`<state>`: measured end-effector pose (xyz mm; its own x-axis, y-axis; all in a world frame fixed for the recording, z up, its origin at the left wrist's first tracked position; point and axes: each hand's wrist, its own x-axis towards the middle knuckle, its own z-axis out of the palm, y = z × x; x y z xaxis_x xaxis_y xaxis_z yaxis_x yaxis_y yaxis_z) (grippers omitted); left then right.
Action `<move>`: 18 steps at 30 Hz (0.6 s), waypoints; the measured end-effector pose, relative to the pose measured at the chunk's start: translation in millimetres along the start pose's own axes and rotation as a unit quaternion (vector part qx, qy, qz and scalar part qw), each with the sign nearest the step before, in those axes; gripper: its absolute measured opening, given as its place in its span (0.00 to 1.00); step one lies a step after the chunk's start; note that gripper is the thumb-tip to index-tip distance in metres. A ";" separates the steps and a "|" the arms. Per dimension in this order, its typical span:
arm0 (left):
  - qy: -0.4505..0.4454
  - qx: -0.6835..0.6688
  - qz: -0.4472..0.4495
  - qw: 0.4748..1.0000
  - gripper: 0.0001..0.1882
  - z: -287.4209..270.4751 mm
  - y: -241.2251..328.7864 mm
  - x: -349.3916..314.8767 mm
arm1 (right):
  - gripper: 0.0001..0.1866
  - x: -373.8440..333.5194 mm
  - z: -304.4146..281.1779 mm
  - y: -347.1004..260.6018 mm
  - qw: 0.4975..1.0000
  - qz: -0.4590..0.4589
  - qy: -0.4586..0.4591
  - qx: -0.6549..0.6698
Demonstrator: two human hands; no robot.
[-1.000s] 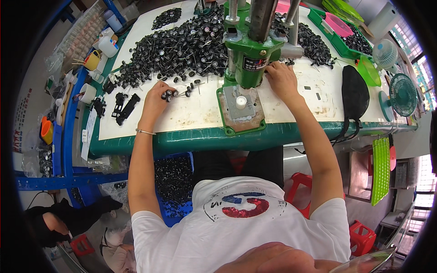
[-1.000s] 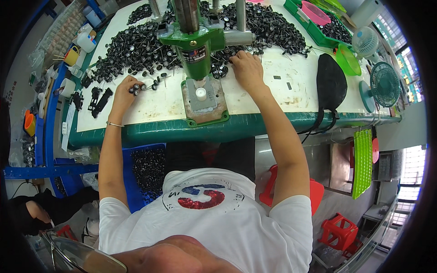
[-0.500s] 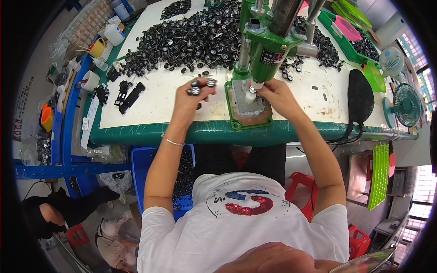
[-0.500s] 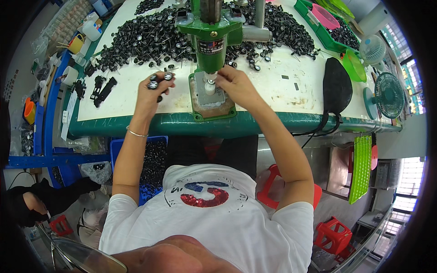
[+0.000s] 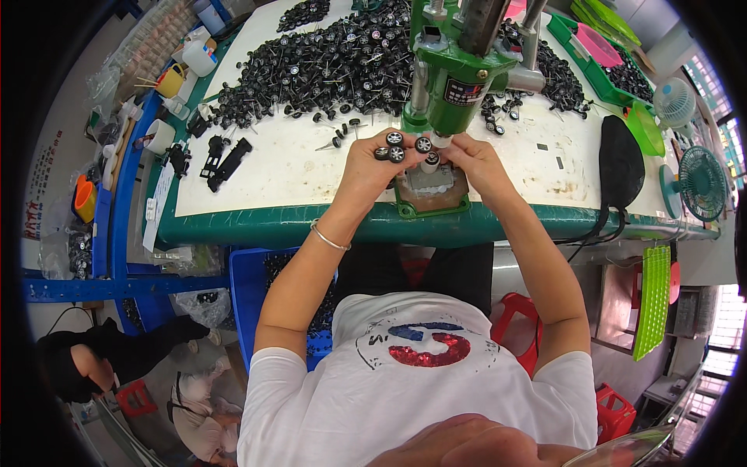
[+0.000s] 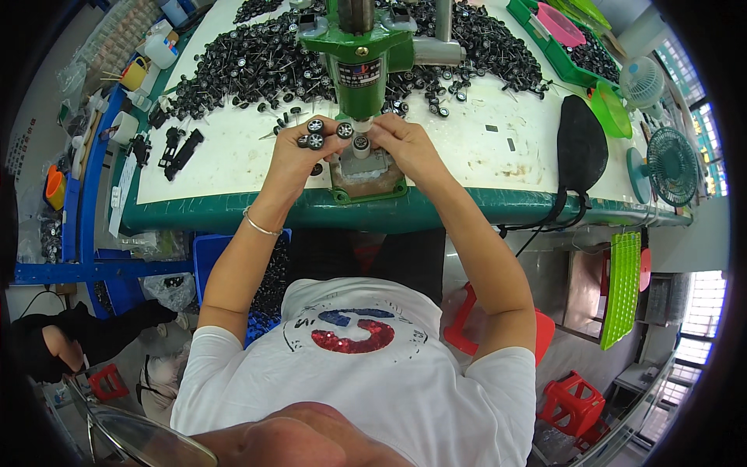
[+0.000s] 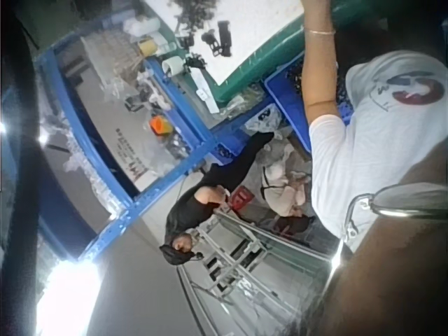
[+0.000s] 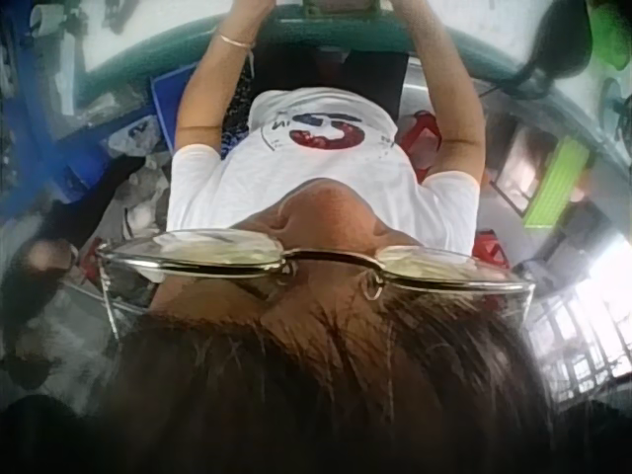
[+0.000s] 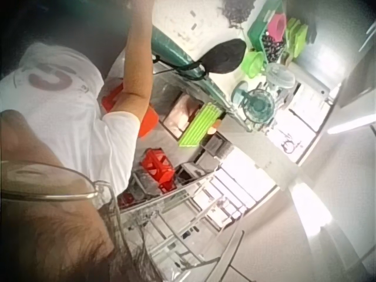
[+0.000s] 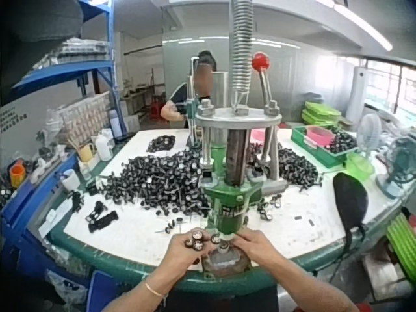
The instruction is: The person assembles small plastic parts and metal components into assembled units using a manual press machine.
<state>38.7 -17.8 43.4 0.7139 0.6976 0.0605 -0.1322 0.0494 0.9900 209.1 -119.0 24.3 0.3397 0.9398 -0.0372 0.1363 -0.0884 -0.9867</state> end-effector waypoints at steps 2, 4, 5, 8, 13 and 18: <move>0.004 -0.006 -0.006 1.000 0.04 4.9 1.6 0.9 | 0.15 1.4 -7.2 -2.3 0.999 -0.010 0.015 0.037; -0.004 -0.013 -0.001 1.000 0.05 8.8 0.1 0.4 | 0.15 2.4 -16.8 -11.3 0.996 -0.041 0.052 0.055; -0.013 -0.021 0.003 1.000 0.05 9.9 -0.8 0.2 | 0.15 3.2 -22.3 -19.3 0.994 -0.046 0.075 0.062; -0.009 -0.017 0.009 1.000 0.05 13.3 -5.6 3.9 | 0.15 15.2 -58.1 -40.6 0.984 -0.085 0.114 0.108; 0.011 -0.007 0.044 0.999 0.07 18.0 -5.6 8.2 | 0.17 41.2 -90.4 -127.3 0.959 -0.155 0.134 0.195; 0.033 -0.002 -0.004 0.999 0.08 18.6 -3.2 9.2 | 0.12 47.2 -60.6 -239.1 0.941 -0.200 0.133 0.239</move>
<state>58.4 -24.8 43.1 0.6675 0.7433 0.0437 -0.1294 0.0580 0.9899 249.0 -73.5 268.0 0.5804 0.7443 0.3304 -0.1095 0.4734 -0.8740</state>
